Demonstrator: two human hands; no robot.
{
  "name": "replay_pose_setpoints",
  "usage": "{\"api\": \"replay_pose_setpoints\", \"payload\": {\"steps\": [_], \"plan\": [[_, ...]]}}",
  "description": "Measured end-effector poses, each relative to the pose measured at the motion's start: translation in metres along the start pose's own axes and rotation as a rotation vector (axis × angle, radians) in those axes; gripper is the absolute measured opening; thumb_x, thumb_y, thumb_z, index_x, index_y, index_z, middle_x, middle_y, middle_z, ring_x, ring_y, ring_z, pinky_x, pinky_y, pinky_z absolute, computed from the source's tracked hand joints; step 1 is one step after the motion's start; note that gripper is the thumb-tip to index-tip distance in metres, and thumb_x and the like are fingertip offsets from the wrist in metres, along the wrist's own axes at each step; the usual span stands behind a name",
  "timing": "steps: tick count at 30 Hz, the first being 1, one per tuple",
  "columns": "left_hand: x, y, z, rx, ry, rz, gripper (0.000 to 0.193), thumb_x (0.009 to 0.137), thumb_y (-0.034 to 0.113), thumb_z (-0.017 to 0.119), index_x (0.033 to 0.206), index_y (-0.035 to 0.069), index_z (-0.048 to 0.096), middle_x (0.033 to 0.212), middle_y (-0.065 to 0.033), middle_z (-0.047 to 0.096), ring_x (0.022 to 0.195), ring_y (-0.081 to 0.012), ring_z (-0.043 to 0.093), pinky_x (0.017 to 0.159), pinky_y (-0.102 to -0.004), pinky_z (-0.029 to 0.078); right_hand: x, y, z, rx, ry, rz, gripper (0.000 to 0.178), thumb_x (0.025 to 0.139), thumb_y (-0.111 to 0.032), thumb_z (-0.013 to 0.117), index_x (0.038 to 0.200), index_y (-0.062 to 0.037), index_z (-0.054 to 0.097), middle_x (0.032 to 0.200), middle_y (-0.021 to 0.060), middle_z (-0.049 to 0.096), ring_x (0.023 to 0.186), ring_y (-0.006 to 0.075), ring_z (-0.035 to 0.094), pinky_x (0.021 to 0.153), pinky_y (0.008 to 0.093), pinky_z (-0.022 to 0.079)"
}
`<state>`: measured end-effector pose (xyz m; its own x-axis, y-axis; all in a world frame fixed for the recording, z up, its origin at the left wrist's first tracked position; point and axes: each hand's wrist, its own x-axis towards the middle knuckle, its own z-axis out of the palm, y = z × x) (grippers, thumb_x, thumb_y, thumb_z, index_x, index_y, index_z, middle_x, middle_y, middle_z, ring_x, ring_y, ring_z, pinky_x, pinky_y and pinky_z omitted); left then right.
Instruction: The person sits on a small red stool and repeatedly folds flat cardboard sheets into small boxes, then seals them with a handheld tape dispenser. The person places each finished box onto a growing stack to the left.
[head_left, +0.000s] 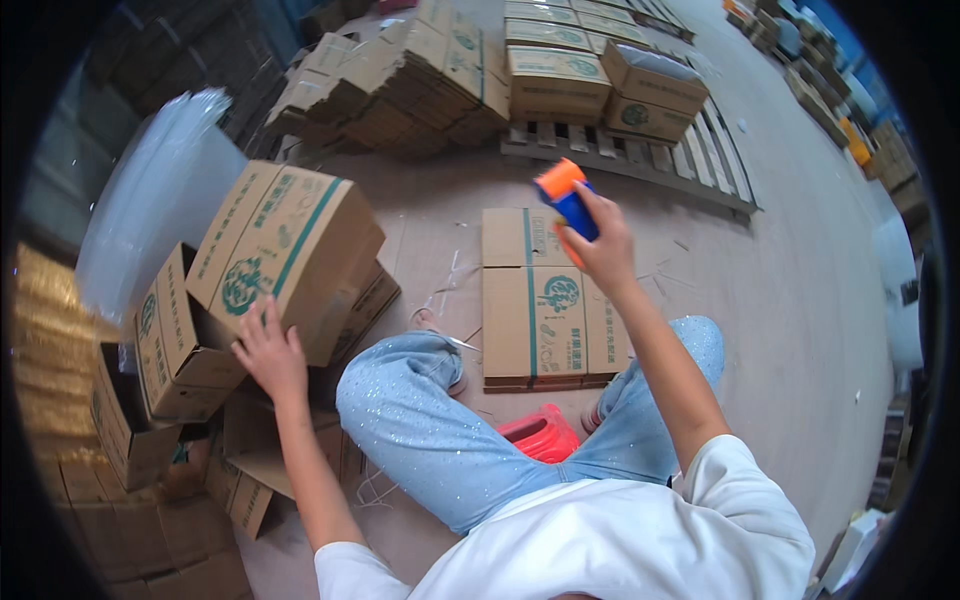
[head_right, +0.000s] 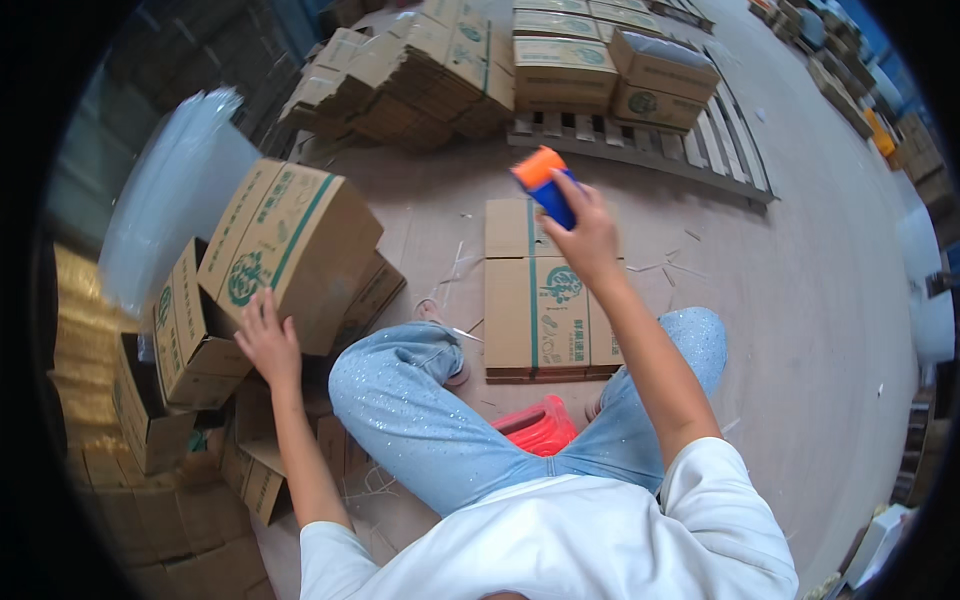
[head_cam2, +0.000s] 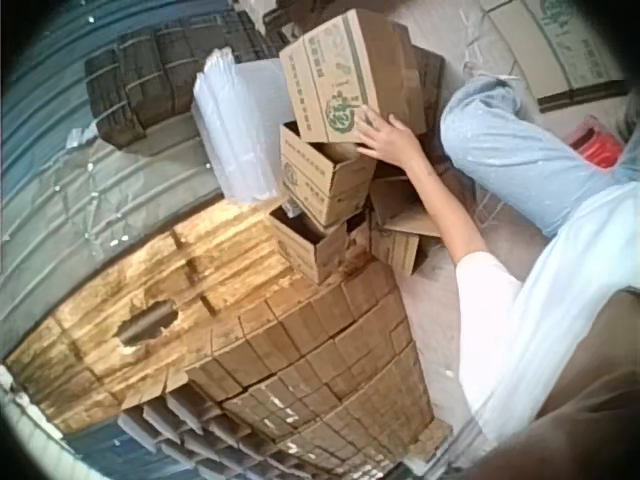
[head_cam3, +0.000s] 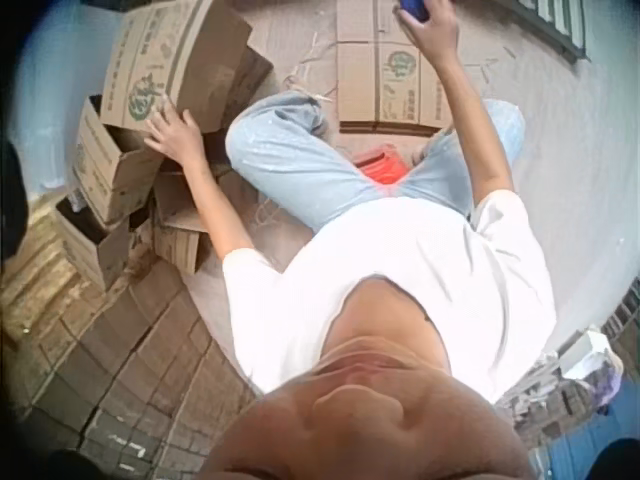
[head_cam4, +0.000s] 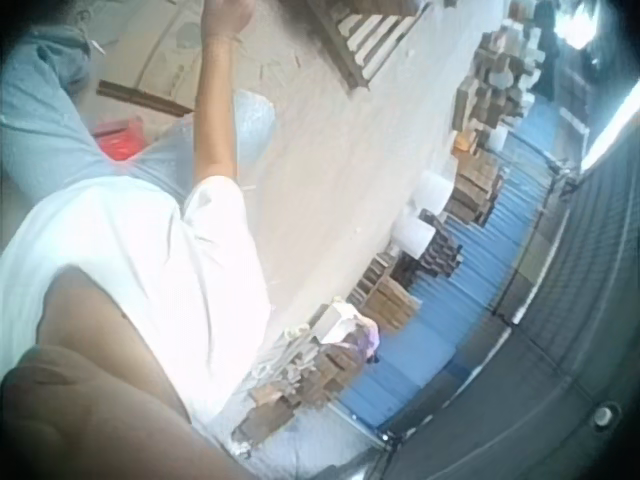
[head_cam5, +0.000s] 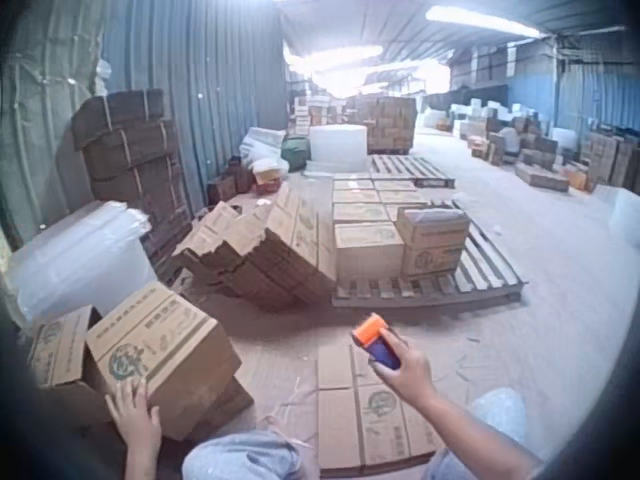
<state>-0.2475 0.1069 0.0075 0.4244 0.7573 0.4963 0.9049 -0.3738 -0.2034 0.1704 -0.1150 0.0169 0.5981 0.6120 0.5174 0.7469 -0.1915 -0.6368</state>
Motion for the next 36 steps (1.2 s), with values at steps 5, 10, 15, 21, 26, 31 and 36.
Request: {"api": "replay_pose_setpoints", "payload": {"steps": [5,10,15,21,26,31,36], "plan": [[0.038,0.104,-0.015,-0.431,-0.045,0.152,0.048,0.079,0.012,0.061,0.126,0.003,0.049,0.122,-0.0190,0.052,0.111,-0.0374,0.049,0.093,-0.0451,0.039,-0.091,0.208,-0.032,-0.424,-0.180,0.858,0.074,0.068,-0.029,0.076,0.136,-0.0219,0.048,0.115,0.0155,0.059,0.102,0.0334,0.060,0.084,0.0419,0.050],[0.003,0.260,0.084,-0.729,-1.059,0.167,0.042,0.081,0.026,0.051,0.114,0.004,0.061,0.100,-0.0244,0.064,0.093,-0.0395,0.062,0.082,-0.0464,0.048,-0.189,0.272,0.003,-0.414,-0.465,1.104,0.066,0.064,-0.021,0.075,0.126,-0.0109,0.054,0.105,0.0200,0.064,0.098,0.0349,0.063,0.085,0.0413,0.050],[-0.126,0.314,0.229,-0.506,-1.264,-0.143,0.052,0.081,0.033,0.051,0.112,-0.009,0.057,0.113,-0.0320,0.058,0.107,-0.0433,0.057,0.092,-0.0445,0.045,-0.199,0.267,0.018,-0.534,-0.298,1.163,0.073,0.070,-0.016,0.071,0.136,-0.0166,0.042,0.117,0.0224,0.048,0.096,0.0413,0.059,0.085,0.0448,0.050],[-0.191,0.325,0.248,-0.828,-1.408,-0.662,0.035,0.080,0.024,0.057,0.096,-0.007,0.063,0.097,-0.0204,0.065,0.087,-0.0267,0.063,0.073,-0.0358,0.050,-0.204,0.277,0.041,-0.459,-0.398,1.285,0.083,0.071,-0.012,0.070,0.144,-0.0179,0.032,0.134,0.0271,0.027,0.098,0.0444,0.058,0.086,0.0450,0.050],[-0.137,0.334,0.177,-1.010,-0.964,-0.634,0.029,0.079,0.023,0.064,0.086,-0.005,0.057,0.078,-0.0142,0.064,0.074,-0.0224,0.063,0.066,-0.0360,0.048,-0.210,0.275,0.059,-0.468,-0.396,1.228,0.077,0.073,-0.004,0.064,0.143,-0.0141,0.033,0.141,0.0367,0.011,0.098,0.0466,0.058,0.088,0.0420,0.049],[-0.029,0.341,0.023,-0.970,-0.969,-0.018,0.028,0.080,0.024,0.067,0.084,0.000,0.054,0.065,-0.0118,0.055,0.058,-0.0221,0.055,0.055,-0.0373,0.043,-0.201,0.274,0.058,-0.455,-0.381,1.124,0.065,0.076,-0.002,0.060,0.137,-0.0082,0.039,0.137,0.0318,0.022,0.097,0.0466,0.057,0.089,0.0449,0.048],[-0.016,0.323,-0.124,-0.932,-0.732,0.177,0.022,0.079,0.017,0.067,0.079,0.000,0.053,0.064,-0.0134,0.052,0.055,-0.0256,0.051,0.053,-0.0359,0.041,-0.193,0.255,0.075,-0.373,-0.375,1.010,0.050,0.085,-0.014,0.055,0.134,-0.0101,0.043,0.132,0.0291,0.035,0.096,0.0457,0.057,0.088,0.0472,0.047]]}}
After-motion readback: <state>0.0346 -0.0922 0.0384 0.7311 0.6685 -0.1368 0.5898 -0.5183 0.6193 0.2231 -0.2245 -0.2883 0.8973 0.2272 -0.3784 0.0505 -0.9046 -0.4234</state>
